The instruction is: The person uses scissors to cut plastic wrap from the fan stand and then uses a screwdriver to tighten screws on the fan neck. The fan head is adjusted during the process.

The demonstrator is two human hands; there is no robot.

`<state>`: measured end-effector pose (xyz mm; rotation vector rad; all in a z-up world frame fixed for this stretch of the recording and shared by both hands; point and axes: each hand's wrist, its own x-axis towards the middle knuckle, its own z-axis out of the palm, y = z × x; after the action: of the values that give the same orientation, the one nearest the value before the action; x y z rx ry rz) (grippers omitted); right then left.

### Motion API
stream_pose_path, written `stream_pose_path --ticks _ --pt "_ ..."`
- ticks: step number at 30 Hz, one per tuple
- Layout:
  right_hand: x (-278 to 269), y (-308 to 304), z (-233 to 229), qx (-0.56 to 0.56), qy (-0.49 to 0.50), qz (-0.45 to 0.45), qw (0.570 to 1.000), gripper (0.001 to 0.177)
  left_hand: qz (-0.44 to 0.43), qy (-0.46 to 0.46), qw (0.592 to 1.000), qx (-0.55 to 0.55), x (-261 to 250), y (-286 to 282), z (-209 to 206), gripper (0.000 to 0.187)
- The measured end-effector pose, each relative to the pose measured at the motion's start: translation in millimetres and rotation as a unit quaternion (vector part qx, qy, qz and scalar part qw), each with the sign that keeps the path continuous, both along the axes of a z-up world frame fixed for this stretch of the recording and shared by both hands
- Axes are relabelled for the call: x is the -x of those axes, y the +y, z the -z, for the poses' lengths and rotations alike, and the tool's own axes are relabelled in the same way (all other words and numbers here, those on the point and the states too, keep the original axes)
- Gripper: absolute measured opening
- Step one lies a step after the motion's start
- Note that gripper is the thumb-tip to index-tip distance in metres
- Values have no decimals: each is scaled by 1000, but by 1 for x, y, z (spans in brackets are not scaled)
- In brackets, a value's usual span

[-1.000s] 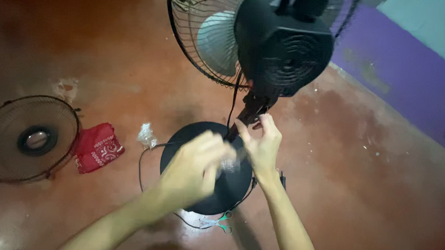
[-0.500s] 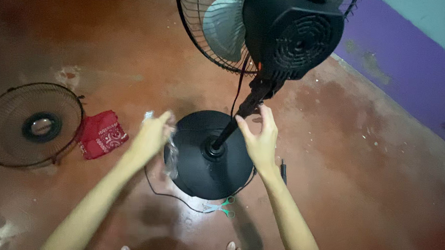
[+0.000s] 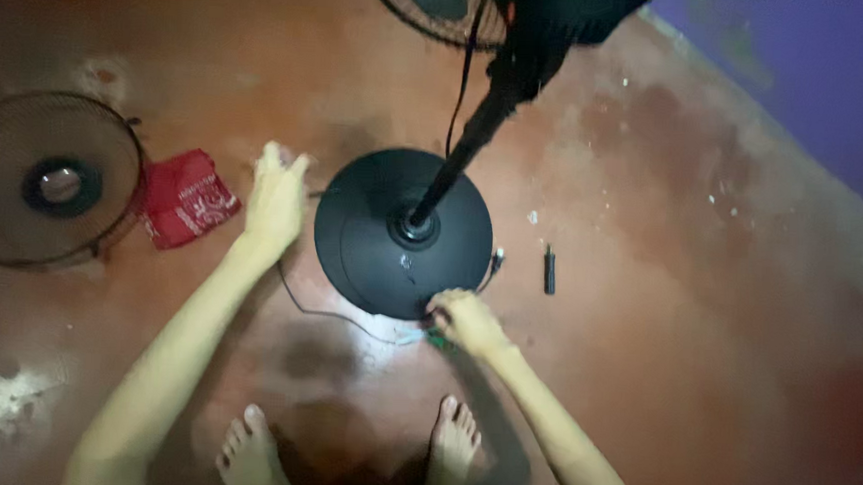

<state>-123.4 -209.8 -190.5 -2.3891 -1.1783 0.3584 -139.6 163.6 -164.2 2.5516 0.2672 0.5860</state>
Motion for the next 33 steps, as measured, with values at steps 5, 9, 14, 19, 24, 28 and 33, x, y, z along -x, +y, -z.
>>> stream_pose_path --ticks 5,9,14,19,24,28,33 --pt "-57 -79 62 127 -58 305 942 31 145 -108 981 67 8 -81 -64 46" --pt "-112 -137 79 34 -308 356 882 59 227 -65 961 141 17 -134 -98 39" --pt "-111 -150 87 39 30 468 882 34 273 -139 945 114 11 -168 -131 38" --pt "-104 -125 61 -123 -54 471 872 33 227 -200 943 140 4 -173 -171 40" --pt "-102 -102 -16 -341 134 374 852 27 174 -223 934 220 -28 -162 -188 44" --pt "-81 -68 -110 -414 197 272 846 33 214 -146 918 301 -66 -152 -191 44" --pt "-46 -15 -204 -373 62 307 874 22 242 -99 879 398 -98 -157 -180 45"
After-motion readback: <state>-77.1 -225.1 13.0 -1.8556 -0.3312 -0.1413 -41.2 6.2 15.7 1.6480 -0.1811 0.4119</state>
